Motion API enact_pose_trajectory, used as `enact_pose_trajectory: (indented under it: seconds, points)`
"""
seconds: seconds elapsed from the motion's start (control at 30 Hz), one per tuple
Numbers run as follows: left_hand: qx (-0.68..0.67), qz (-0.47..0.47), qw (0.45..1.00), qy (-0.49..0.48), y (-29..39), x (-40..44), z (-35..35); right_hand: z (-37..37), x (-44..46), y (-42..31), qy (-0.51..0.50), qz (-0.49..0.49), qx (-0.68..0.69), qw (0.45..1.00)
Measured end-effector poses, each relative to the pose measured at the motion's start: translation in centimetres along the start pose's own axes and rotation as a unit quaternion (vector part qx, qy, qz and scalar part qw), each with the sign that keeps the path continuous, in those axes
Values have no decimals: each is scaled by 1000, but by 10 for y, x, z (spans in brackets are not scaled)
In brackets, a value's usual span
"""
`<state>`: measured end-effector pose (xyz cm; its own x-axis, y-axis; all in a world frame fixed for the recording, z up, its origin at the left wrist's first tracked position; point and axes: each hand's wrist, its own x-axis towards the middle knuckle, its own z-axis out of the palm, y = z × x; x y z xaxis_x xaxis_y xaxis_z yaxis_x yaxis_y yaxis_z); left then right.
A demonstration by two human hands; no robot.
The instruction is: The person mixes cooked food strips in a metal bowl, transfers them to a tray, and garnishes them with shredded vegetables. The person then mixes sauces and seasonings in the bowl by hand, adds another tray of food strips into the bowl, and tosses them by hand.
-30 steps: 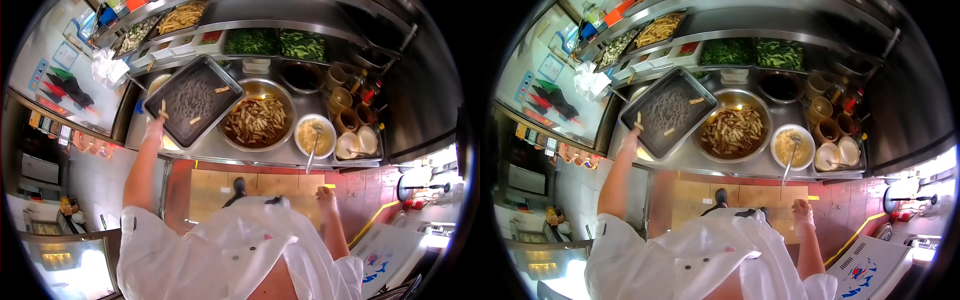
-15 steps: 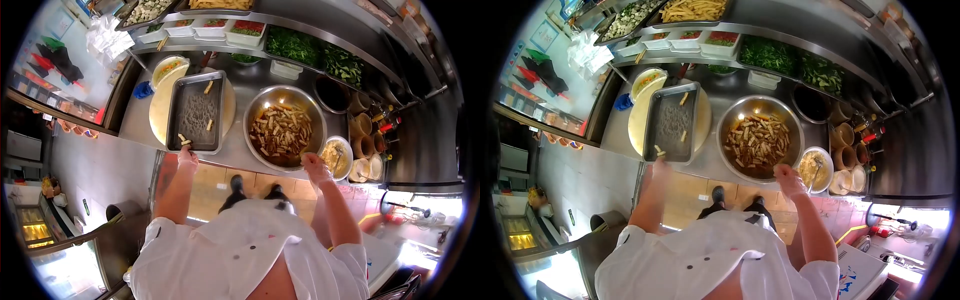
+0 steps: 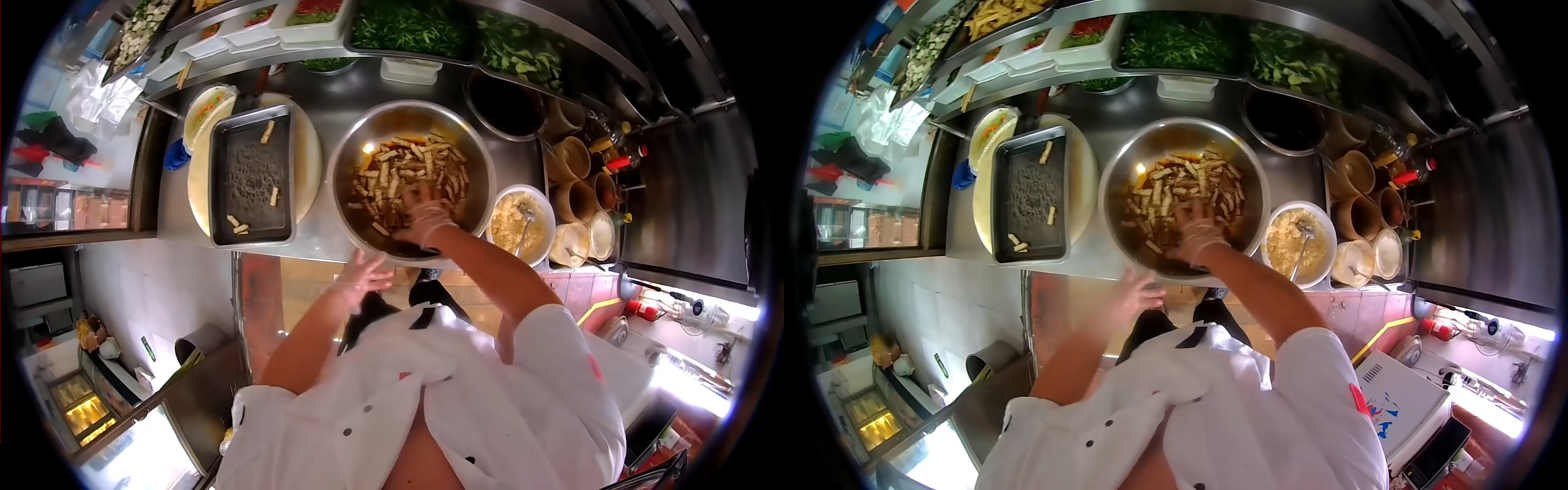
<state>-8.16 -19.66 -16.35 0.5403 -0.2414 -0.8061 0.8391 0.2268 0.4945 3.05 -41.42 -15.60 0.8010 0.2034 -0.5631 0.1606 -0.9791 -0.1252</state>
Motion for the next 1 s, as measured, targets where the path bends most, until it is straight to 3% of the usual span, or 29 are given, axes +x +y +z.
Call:
enact_pose_trajectory:
  seconds: [0.03, 0.1, 0.23, 0.3, 0.33, 0.43, 0.5, 0.57, 0.6, 0.67, 0.7, 0.77, 0.83, 0.87, 0.93, 1.0]
  points:
    - [-50, -5, 997, -52, -17, 24, 8, 3, 2, -9, -9, -26, -43, 999]
    - [-215, -124, 966, -68, -43, 72, 23, 12, 30, -18, -7, -40, -51, 998]
    - [-273, 5, 961, 38, -45, 65, 64, -24, 73, -10, 15, -82, -110, 990]
    - [-294, 97, 949, 66, -55, 64, 60, -38, 87, 15, 55, -41, -65, 996]
    - [-316, 76, 944, 60, -57, 70, 49, -41, 82, 25, 49, -14, -36, 998]
    - [-306, 45, 950, 44, -48, 67, 41, -39, 48, 34, -17, 74, 63, 995]
    - [-264, -6, 964, 33, -26, 62, 46, -34, 12, -3, -83, 91, 81, 989]
    - [-222, -41, 974, -4, 11, 30, 59, 65, 60, -20, 15, -38, -83, 996]
    - [-208, 19, 977, 31, -15, 58, 48, 8, 51, -45, -71, -34, -31, 996]
    - [-155, -38, 987, 28, -28, 80, 14, -46, 65, -45, -68, -42, -108, 991]
    - [-173, -22, 984, 25, -28, 73, 9, -54, 73, -42, -72, -46, -146, 986]
    - [-191, -4, 981, 27, -21, 61, -3, -29, 93, 0, 33, 35, -49, 998]
    - [-189, -7, 982, 8, -12, 59, -19, -27, 79, -2, 43, 118, 33, 992]
    - [-182, -20, 983, -1, -9, 63, -21, -43, 47, -20, 0, 157, 62, 986]
    - [-165, -50, 985, -17, -6, 66, -21, -38, 20, -49, -53, 165, 34, 984]
    - [-104, -85, 991, 10, 7, 63, -9, -13, 31, -77, -67, 99, -77, 990]
